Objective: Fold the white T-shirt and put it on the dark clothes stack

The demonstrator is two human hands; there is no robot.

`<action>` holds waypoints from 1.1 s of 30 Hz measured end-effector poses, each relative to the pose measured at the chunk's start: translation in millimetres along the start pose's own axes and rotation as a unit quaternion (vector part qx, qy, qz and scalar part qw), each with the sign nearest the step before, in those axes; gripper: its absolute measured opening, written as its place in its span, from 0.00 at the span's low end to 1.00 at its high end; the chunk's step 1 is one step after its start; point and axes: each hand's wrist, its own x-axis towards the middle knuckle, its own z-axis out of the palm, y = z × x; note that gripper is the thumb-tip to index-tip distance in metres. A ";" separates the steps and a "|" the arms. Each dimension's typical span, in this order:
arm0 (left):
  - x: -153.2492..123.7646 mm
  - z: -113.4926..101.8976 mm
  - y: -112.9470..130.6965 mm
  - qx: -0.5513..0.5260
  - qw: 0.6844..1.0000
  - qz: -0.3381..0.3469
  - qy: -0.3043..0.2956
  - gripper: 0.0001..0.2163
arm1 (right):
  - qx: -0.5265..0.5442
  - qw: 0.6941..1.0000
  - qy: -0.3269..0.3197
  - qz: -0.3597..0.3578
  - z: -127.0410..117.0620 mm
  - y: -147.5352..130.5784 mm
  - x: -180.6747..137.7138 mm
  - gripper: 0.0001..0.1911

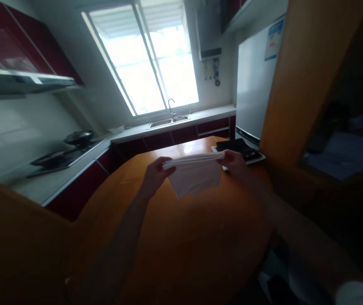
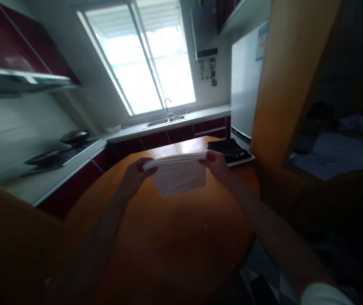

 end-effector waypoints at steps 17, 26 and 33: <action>112.4 207.5 -1.1 -0.152 0.979 0.071 -0.117 0.16 | -0.189 0.966 0.170 -0.058 -190.1 -11.6 39.7 0.15; 212.3 251.1 -36.0 -0.279 0.952 -0.029 -0.120 0.17 | -0.151 0.976 0.160 -0.003 -207.6 14.8 183.1 0.13; 241.3 292.0 -108.8 -0.186 0.957 -0.196 -0.103 0.13 | -0.238 0.946 0.159 0.155 -196.2 106.4 237.1 0.12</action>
